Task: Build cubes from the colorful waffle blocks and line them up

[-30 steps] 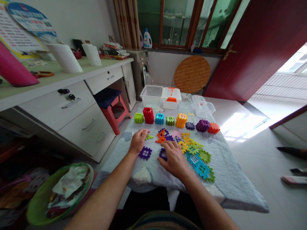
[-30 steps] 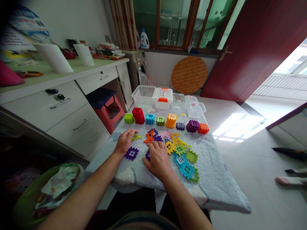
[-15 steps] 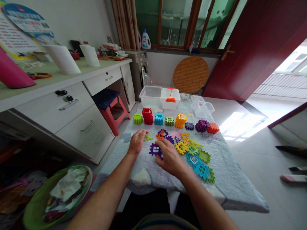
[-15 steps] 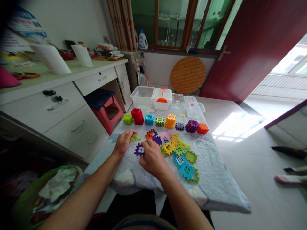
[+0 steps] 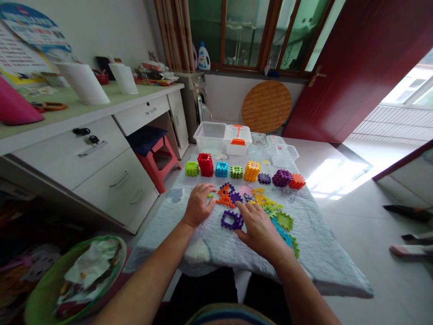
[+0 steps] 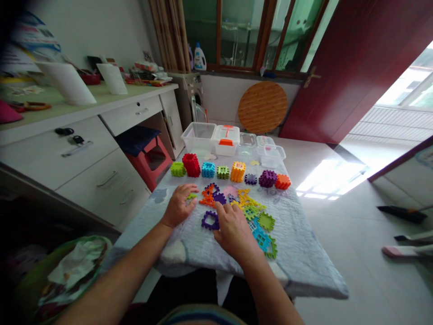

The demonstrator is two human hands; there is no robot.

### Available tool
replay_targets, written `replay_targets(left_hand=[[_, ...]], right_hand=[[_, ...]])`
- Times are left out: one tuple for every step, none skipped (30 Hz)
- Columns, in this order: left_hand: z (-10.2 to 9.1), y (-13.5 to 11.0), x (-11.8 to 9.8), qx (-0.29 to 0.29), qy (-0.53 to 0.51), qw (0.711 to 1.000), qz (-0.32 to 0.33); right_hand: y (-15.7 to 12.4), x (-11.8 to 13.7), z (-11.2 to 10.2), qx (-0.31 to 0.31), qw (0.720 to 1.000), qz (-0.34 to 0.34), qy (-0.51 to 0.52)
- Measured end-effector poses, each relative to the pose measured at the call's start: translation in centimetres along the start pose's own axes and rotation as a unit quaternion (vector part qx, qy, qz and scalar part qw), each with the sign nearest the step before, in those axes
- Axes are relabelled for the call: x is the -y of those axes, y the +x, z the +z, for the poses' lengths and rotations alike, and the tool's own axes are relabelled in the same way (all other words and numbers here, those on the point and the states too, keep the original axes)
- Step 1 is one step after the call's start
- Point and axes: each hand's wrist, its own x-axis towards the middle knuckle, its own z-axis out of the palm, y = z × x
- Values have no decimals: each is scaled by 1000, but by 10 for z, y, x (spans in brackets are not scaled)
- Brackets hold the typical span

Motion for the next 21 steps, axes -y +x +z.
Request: replay_targets(left_hand=[[3, 0, -5, 21, 21, 999, 40], [6, 0, -9, 47, 36, 996, 70], [10, 0, -13, 74, 47, 992, 90], [13, 0, -16, 99, 55, 988, 101], [16, 1, -17, 121, 58, 985, 105], [18, 2, -18, 138, 57, 983, 104], [20, 3, -18, 148, 52, 983, 98], [21, 4, -18, 152, 44, 983, 92], [21, 5, -17, 152, 35, 984, 86], [21, 5, -16, 150, 25, 985, 83], [20, 6, -16, 145, 16, 986, 81], [19, 6, -15, 141, 8, 987, 80], [18, 6, -15, 138, 1, 987, 81], [18, 6, -15, 134, -5, 988, 82], [17, 6, -15, 131, -8, 988, 84], [17, 5, -15, 127, -9, 988, 85], [17, 5, -15, 123, -8, 989, 85], [17, 4, -15, 118, -6, 989, 84], [17, 4, -15, 113, -5, 990, 81], [18, 4, -15, 109, -8, 991, 78], [19, 5, -15, 106, -16, 991, 74]], right_hand=[[2, 1, 5, -6, 1000, -5, 16], [4, 1, 10, -13, 999, -11, 36], [6, 0, 15, -20, 998, -16, 58], [7, -2, 20, -28, 996, -20, 78], [8, -4, 25, -33, 995, -21, 95], [8, -6, 28, -37, 993, -21, 106], [8, -8, 31, -40, 993, -20, 114], [8, -10, 33, -43, 992, -20, 117], [8, -11, 34, -46, 992, -20, 118], [7, -12, 34, -51, 992, -22, 117], [7, -12, 33, -58, 991, -24, 117], [7, -13, 32, -67, 991, -24, 117], [7, -12, 31, -77, 990, -21, 120], [7, -12, 29, -87, 988, -16, 124], [7, -12, 27, -95, 987, -10, 130], [7, -12, 26, -100, 985, -6, 137], [6, -12, 25, -102, 985, -5, 142], [6, -12, 25, -102, 984, -7, 146], [6, -13, 25, -101, 984, -10, 149], [5, -13, 25, -99, 984, -13, 150], [5, -14, 25, -98, 984, -13, 150]])
